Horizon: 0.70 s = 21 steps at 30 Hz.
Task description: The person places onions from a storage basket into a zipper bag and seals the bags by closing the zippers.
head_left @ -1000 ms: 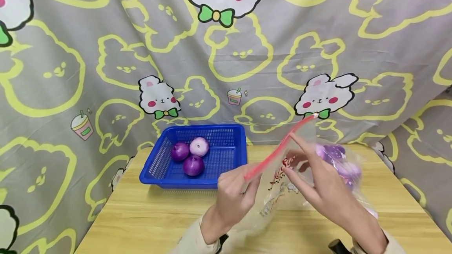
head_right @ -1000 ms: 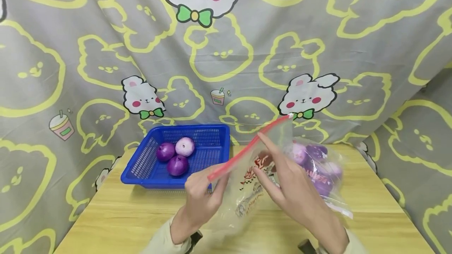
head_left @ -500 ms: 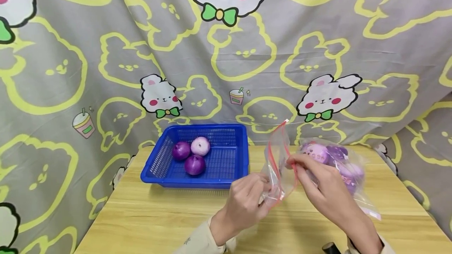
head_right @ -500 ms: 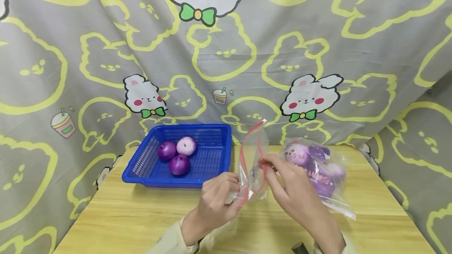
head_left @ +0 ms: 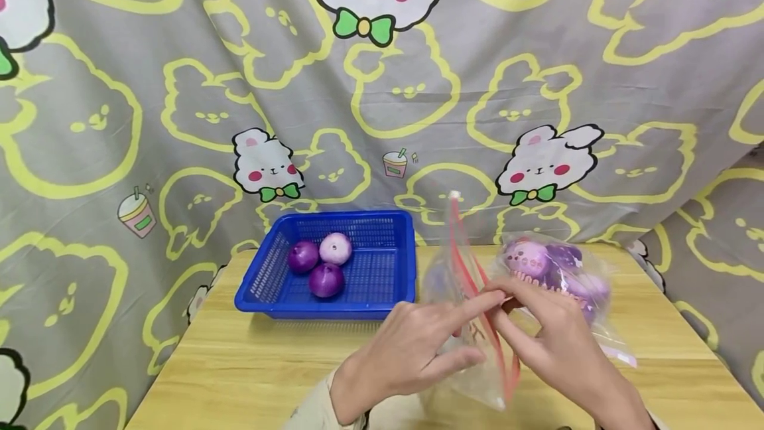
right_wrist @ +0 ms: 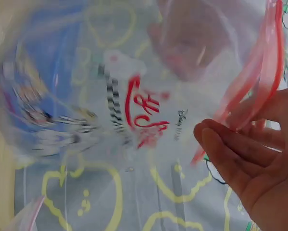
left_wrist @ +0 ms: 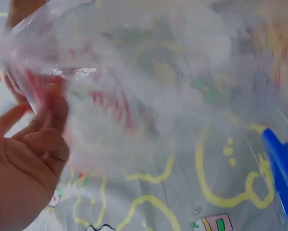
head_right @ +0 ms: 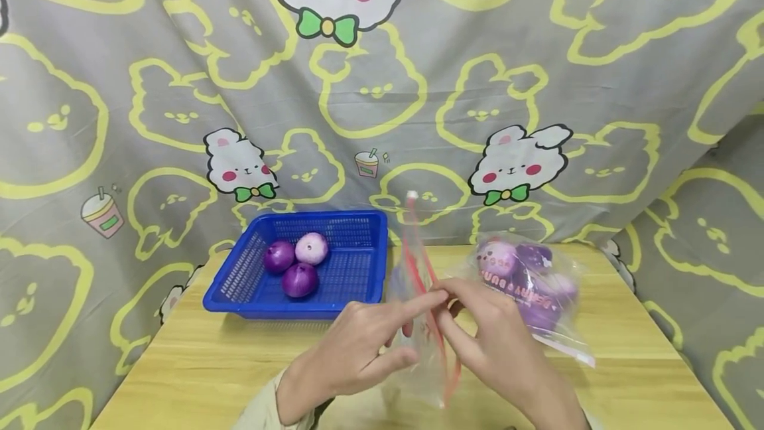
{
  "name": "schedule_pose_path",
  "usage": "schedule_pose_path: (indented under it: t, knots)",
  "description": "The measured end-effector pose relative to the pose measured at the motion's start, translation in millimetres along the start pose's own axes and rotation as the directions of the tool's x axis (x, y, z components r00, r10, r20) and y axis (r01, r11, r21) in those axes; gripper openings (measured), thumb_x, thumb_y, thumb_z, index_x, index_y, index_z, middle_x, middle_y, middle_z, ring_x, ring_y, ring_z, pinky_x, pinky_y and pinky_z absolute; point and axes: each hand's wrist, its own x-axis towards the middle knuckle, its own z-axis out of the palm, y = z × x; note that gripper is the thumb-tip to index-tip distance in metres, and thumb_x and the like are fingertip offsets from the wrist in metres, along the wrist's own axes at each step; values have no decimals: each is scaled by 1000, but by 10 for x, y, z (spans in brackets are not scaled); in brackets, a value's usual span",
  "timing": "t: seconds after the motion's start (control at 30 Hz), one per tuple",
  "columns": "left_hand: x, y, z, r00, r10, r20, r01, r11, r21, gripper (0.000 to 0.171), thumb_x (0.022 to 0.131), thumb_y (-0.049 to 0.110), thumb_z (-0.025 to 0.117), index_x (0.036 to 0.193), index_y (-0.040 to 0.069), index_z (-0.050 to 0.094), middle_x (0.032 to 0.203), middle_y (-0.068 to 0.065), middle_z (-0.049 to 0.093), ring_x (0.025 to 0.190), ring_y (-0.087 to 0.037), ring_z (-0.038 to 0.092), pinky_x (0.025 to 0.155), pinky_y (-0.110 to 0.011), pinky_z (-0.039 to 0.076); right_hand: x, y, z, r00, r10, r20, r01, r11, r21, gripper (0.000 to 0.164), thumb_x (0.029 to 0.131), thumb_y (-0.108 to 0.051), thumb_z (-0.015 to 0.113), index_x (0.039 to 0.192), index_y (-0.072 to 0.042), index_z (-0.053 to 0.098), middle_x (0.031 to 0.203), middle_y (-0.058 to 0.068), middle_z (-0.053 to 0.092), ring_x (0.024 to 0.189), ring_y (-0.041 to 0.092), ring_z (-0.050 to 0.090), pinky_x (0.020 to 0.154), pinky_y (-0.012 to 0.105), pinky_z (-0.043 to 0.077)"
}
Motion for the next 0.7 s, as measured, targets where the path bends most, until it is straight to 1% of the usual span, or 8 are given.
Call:
schedule_pose_path:
  t: [0.07,0.13,0.2,0.27,0.33,0.43,0.5,0.7]
  knots:
    - [20,-1,2,1000,-3,-15,4,998,61,54,106,52,31,145,19,48,81,11,62,60,2,49,50,-8,31,11,-8,18,996,-76,-39,75,997,-13,13,98,-21,61,104,-13,71,94,-8,70,83,4,66,80,12,49]
    - [23,-9,12,998,1,-62,6,993,117,43,105,45,43,131,15,58,81,9,63,61,0,53,51,-9,37,37,-12,26,989,-129,-76,127,991,-38,29,104,-29,52,102,-8,72,93,-3,71,84,7,66,83,12,48]
    - [16,-17,18,993,4,-116,17,984,175,35,103,40,51,118,11,62,86,6,66,64,-3,58,53,-11,43,84,-13,29,974,-193,-116,188,981,-53,33,105,-26,49,100,-3,72,93,2,72,87,12,66,87,13,47]
    - [3,-17,17,986,8,-167,27,978,205,28,102,35,54,111,9,63,89,4,67,67,-5,61,55,-13,48,128,-15,22,961,-243,-133,235,969,-72,33,106,-21,48,99,0,72,94,5,71,89,15,66,92,14,46]
    - [-10,-16,6,974,23,-225,28,975,222,28,101,29,56,116,7,63,86,4,66,68,-6,61,56,-14,49,157,-19,20,953,-275,-125,266,960,-85,33,106,-19,46,99,1,71,94,6,71,90,17,65,95,15,44]
    - [-10,-20,-15,957,36,-289,35,971,236,33,98,22,59,127,6,60,82,5,61,69,-8,58,55,-14,47,155,-32,32,954,-282,-97,273,957,-94,34,107,-19,45,98,1,70,94,4,70,88,17,64,93,15,44]
    - [-1,-26,-23,954,24,-298,55,965,255,36,96,20,61,130,7,59,79,5,58,68,-9,54,53,-15,44,133,-39,54,961,-266,-79,258,962,-91,34,107,-21,44,98,-1,70,92,2,69,84,14,64,87,14,46]
    - [-37,-39,-19,965,-16,-263,110,931,348,25,88,16,70,111,9,65,86,1,58,73,-14,52,57,-19,44,73,-28,109,975,-220,-39,216,972,-95,33,107,-25,44,98,-5,68,91,-4,67,79,9,64,76,18,49]
